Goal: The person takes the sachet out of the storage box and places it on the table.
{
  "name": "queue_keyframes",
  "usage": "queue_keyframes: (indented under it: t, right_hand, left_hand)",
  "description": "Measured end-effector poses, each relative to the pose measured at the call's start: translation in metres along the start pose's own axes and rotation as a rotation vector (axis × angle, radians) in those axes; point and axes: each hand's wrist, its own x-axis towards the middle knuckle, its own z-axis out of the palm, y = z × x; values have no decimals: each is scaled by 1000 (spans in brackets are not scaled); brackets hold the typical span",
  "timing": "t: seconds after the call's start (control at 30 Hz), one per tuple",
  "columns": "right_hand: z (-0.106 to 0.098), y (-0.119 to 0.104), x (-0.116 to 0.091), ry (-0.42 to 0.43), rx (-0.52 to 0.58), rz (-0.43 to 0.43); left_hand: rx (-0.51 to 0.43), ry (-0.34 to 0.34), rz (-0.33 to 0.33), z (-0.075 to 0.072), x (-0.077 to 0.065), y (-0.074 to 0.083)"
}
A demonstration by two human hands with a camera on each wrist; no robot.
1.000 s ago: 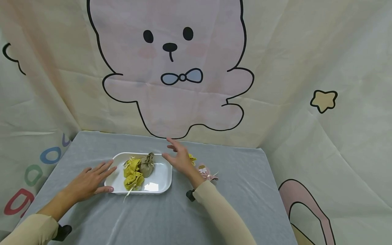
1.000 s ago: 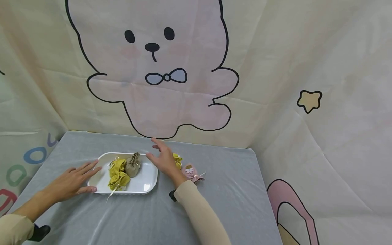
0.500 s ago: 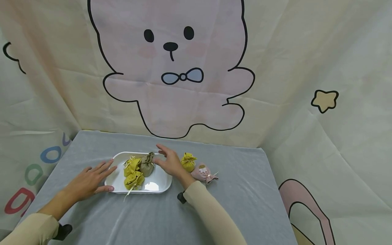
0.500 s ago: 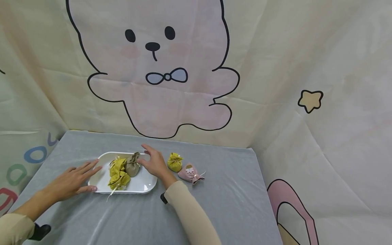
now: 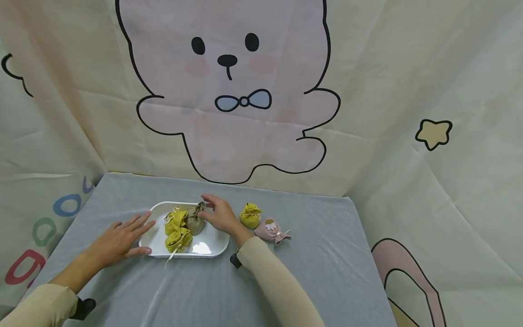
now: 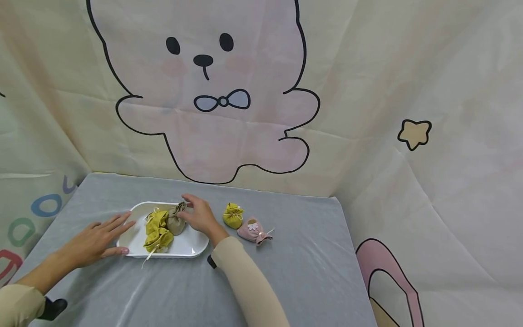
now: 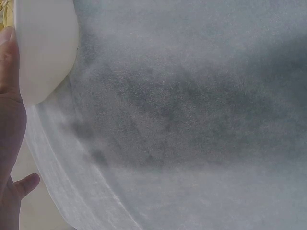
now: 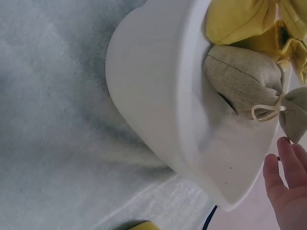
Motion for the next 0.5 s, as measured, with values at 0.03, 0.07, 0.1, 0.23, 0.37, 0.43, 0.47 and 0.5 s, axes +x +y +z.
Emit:
queue_keyframes:
  t: [0.03, 0.07, 0.1, 0.23, 0.37, 0.43, 0.47, 0.5]
  right_hand:
    - [1, 0, 1, -1, -16, -6]
    - [2, -1, 3, 0, -36, -9]
    - [3, -1, 4, 5, -48, -13]
    - [7, -1, 7, 19, -92, -11]
    - [11, -2, 8, 12, -100, 21]
    - [13, -2, 8, 9, -106, 34]
    - [14, -2, 8, 8, -100, 41]
    - [15, -2, 9, 9, -97, 47]
  left_hand:
    - [1, -3, -2, 0, 0, 0]
    - [-1, -9, -4, -1, 0, 0]
    - [-2, -14, -7, -1, 0, 0]
    - [-6, -17, -9, -2, 0, 0]
    - [-9, -12, -6, -2, 0, -1]
    - [-7, -10, -5, -1, 0, -1]
    - [-5, -6, -2, -1, 0, -1]
    - [-4, -3, -1, -1, -1, -2]
